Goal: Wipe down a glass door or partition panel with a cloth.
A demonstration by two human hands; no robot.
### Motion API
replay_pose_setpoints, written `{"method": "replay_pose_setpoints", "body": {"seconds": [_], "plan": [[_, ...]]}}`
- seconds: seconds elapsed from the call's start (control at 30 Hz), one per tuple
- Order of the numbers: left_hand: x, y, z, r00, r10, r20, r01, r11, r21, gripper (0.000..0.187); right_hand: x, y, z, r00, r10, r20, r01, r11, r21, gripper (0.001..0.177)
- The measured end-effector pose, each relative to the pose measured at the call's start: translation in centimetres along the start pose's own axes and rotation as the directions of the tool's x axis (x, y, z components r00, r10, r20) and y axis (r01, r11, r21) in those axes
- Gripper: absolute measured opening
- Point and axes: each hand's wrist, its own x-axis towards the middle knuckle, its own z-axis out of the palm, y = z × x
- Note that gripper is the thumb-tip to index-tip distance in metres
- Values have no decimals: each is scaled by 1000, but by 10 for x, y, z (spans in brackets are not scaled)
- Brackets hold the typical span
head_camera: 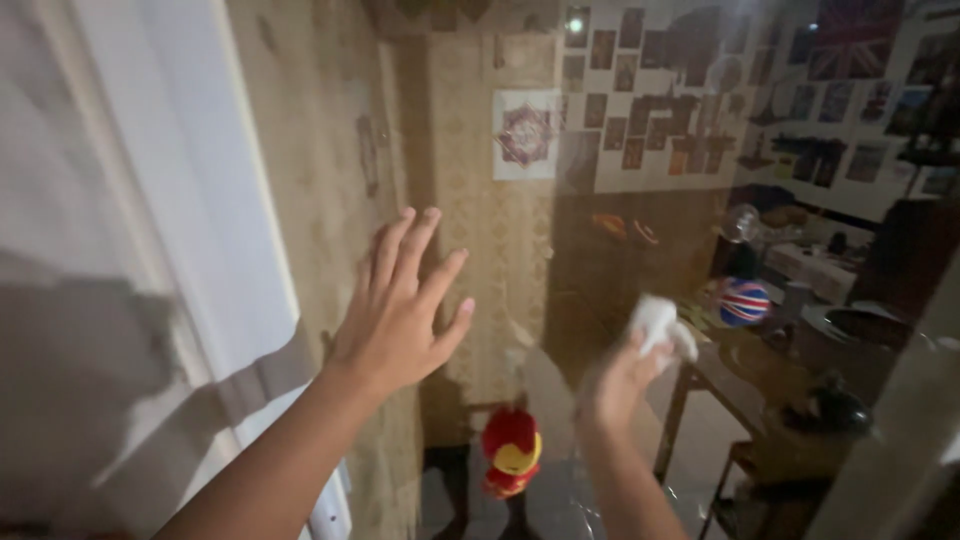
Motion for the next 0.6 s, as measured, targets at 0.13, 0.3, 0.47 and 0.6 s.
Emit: {"method": "replay_pose_setpoints", "body": {"seconds": [0.13, 0.3, 0.47, 0.6], "plan": [[-11, -13, -21, 1000, -24, -17, 25, 999, 43, 48, -30, -74, 64, 972, -184, 147, 224, 916, -332, 72], [-38, -36, -39, 989, -123, -86, 129, 989, 75, 53, -76, -124, 115, 734, -473, 487, 673, 598, -435, 61], [-73, -40, -41, 976, -204, -78, 214, 966, 144, 54, -116, -125, 119, 479, -568, 670, 875, 375, -308, 63], [-107, -40, -35, 974, -221, -55, 226, 968, 110, 56, -153, -103, 99, 323, -498, 805, 930, 326, -171, 67]]}}
